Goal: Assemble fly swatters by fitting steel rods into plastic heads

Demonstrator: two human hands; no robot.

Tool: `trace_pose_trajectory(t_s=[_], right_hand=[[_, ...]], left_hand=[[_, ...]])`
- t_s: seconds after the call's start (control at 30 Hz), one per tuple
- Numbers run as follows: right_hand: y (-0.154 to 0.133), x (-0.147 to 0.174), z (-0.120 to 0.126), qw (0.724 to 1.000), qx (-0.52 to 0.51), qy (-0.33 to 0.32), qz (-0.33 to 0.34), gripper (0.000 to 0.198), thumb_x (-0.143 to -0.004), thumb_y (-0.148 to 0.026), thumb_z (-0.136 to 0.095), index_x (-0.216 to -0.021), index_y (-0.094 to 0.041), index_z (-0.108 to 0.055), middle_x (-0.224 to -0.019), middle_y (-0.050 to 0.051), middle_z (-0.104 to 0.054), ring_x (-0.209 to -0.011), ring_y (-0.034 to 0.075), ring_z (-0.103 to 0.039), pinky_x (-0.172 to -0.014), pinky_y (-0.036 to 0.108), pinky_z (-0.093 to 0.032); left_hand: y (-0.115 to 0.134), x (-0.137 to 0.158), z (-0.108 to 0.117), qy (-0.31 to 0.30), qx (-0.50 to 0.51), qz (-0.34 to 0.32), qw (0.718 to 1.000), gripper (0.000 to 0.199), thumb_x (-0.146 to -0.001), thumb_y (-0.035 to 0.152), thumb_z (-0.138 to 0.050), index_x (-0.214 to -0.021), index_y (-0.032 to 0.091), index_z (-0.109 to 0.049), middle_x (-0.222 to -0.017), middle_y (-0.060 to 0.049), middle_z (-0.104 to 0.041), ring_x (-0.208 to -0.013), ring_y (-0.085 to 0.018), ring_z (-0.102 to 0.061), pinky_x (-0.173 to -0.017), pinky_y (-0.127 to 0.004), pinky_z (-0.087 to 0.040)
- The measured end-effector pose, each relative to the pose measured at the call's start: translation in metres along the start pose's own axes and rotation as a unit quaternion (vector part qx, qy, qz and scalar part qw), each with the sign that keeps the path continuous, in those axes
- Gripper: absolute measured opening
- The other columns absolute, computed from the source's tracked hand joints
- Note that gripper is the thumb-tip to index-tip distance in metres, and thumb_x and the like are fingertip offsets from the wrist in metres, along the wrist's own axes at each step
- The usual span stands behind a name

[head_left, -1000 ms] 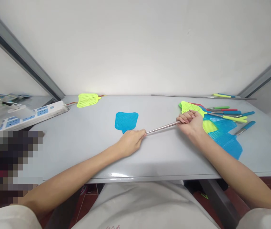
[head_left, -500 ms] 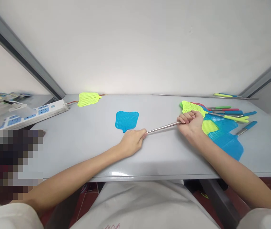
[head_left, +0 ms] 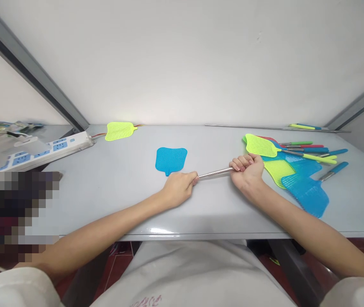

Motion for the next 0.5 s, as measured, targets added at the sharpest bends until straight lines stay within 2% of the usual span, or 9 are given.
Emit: trace_pose_trajectory(t_s=[0.13,0.5], right_hand=[[0.002,0.004,-0.002,1.0,0.004,-0.01,0.014,0.03,-0.066,-0.02,-0.036,-0.054,-0.018,-0.009,-0.039,-0.008,-0.007,-0.032,0.007,-0.01,-0.031,0.019,-0.015],[0.022,0.015,-0.003,1.0,-0.002,-0.01,-0.007,0.03,-0.066,-0.02,-0.036,-0.054,-0.018,-0.009,-0.038,-0.007,-0.008,-0.033,0.007,-0.011,-0.032,0.02,-0.015]], left_hand=[[-0.001,0.0,-0.002,-0.012,-0.002,0.009,1.0,0.029,-0.084,0.024,-0.022,-0.075,0.019,-0.049,-0.061,-0.002,-0.057,-0.059,-0.015,-0.052,-0.051,-0.025,-0.025],[0.004,-0.001,-0.003,0.0,-0.009,-0.017,1.0,0.028,-0.083,0.024,-0.024,-0.076,0.019,-0.05,-0.06,0.0,-0.057,-0.056,-0.014,-0.051,-0.049,-0.025,-0.023]])
Point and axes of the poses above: each hand's wrist, its own x-axis away from the middle knuckle, its own z-axis out of the back of the hand, y = z × x, the point moved 8 cm from there along -x, towards the middle knuckle
